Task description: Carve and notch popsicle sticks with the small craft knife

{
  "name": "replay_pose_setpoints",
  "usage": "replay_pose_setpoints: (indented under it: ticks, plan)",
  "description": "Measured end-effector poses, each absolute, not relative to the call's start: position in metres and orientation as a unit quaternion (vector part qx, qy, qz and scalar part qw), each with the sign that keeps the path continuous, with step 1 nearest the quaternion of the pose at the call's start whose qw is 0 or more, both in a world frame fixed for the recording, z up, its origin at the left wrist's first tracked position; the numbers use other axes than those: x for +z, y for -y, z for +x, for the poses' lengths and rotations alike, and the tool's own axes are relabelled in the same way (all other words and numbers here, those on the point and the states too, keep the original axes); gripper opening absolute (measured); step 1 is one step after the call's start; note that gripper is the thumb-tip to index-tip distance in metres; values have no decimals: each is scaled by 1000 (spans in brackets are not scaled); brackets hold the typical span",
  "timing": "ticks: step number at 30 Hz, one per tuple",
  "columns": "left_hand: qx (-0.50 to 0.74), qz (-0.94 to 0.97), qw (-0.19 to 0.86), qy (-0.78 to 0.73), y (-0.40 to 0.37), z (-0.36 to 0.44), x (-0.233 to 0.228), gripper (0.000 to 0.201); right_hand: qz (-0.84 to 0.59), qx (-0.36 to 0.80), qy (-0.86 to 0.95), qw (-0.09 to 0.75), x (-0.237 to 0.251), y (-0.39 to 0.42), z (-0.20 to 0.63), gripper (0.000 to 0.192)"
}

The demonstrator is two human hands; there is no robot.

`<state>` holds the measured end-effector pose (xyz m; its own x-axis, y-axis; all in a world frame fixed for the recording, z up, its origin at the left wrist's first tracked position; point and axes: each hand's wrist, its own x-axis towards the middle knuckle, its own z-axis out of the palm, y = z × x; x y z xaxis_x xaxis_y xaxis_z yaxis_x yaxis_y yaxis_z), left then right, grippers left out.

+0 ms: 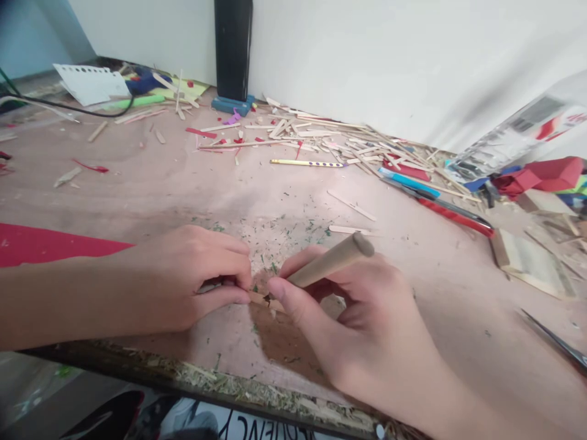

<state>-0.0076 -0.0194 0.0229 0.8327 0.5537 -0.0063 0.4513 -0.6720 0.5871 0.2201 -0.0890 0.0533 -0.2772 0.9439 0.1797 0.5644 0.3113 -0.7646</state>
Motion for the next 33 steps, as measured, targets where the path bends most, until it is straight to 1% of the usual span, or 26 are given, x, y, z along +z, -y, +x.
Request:
replay_pose_setpoints:
  ticks: [9,13,24,28,30,33]
  plan:
    - [115,912,297,-259,20,-9,17,17,-510,286,739,334,50,87,222,15]
    - [108,914,293,-259,19,-9,18,17,-509,290,739,333,50,88,222,16]
    - [113,918,289,-248,19,-10,20,17,-507,273,749,326,51,91,223,10]
    - [120,917,291,-245,19,-10,20,15,-509,265,753,322,50,92,222,12]
    - [121,917,288,-247,19,-10,20,15,-519,258,751,317,49,95,221,10]
    - [103,916,294,-254,18,-9,20,15,-530,233,747,326,48,101,219,3]
